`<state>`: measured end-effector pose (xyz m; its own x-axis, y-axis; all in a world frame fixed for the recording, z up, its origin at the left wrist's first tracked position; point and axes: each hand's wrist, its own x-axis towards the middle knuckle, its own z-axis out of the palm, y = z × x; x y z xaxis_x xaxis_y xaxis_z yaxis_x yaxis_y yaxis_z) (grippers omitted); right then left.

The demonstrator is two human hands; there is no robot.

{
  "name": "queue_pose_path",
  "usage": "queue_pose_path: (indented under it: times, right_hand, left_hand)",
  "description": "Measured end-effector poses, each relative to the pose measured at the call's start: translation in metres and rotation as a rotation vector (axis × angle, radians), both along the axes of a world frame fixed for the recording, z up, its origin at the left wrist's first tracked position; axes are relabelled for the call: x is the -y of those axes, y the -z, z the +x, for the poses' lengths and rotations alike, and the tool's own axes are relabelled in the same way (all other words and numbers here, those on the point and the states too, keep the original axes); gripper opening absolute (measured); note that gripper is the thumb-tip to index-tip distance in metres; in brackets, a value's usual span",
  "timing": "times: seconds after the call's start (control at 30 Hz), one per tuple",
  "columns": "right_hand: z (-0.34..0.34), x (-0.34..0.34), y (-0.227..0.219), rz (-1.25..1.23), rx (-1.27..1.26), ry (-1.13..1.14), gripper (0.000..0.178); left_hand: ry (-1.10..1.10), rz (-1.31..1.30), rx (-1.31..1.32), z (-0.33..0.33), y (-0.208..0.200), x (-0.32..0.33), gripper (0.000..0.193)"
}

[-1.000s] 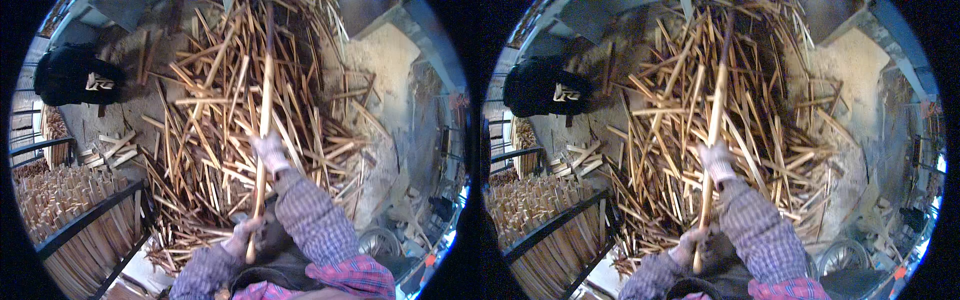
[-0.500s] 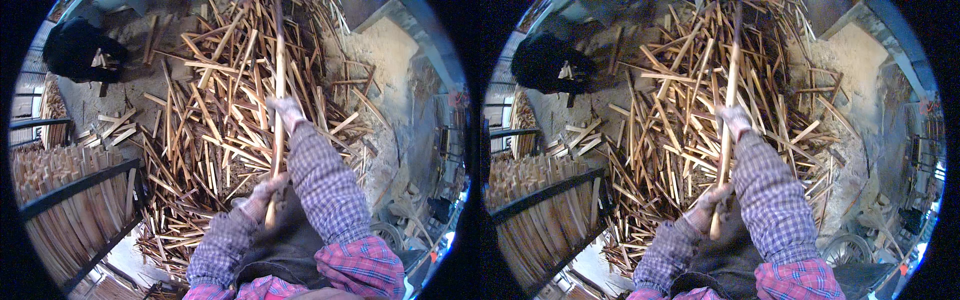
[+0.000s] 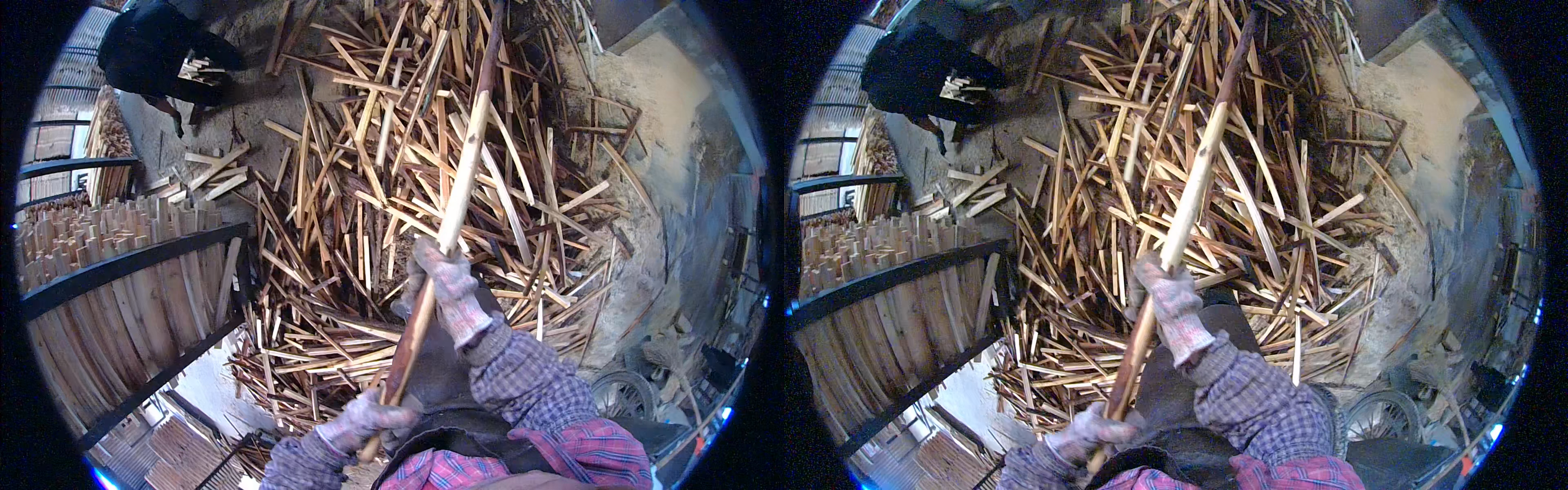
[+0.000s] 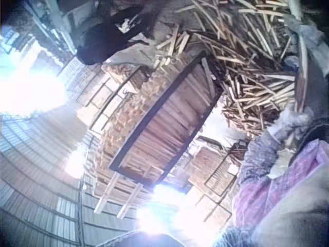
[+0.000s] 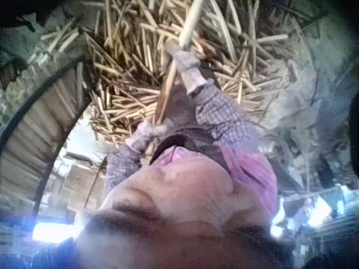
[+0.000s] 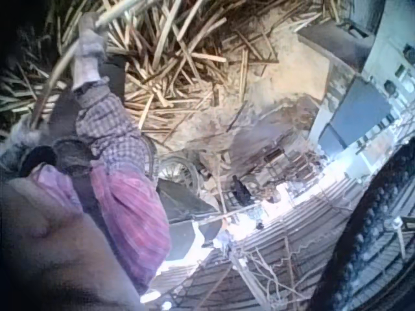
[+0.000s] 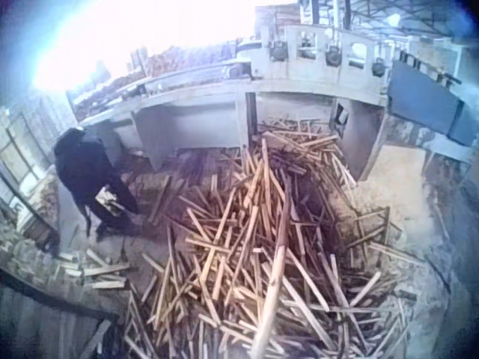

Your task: The person uses a pitchfork to gather and move a large pile of thin wooden strips on a concrete floor. They then switch to using their hands to pick up and stack the wood into a neat pile.

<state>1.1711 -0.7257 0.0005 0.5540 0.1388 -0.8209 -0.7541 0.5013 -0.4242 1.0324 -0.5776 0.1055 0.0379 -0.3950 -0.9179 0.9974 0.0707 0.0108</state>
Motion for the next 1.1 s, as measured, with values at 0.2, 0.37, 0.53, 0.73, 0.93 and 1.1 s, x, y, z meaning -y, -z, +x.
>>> queue_pose_path:
  times: [0.2,0.37,0.53,0.73,0.93,1.1]
  right_hand:
    - [0.104,0.025,0.08,-0.204,0.186,0.002,0.03]
    - [0.195,0.062,0.123,-0.263,0.124,-0.219,0.018]
    - [0.2,0.056,0.166,-0.24,0.198,-0.105,0.02]
    - [0.168,0.066,0.165,-0.186,0.204,-0.022,0.017]
    - [0.057,0.007,0.08,-0.219,0.248,-0.011,0.013]
    - [-0.062,-0.056,0.053,-0.305,0.235,-0.138,0.019]
  left_hand:
    - [-0.151,-0.038,0.015,0.025,0.052,0.016,0.036]
    - [-0.127,-0.078,-0.017,0.014,0.076,0.018,0.036]
    - [0.647,0.807,0.68,-0.005,0.083,0.044,0.045]
    - [0.689,0.355,0.32,-0.028,0.065,0.034,0.071]
    - [0.634,0.627,0.713,-0.172,0.049,-0.007,0.05]
    - [0.429,0.504,0.379,-0.273,0.04,-0.064,0.058]
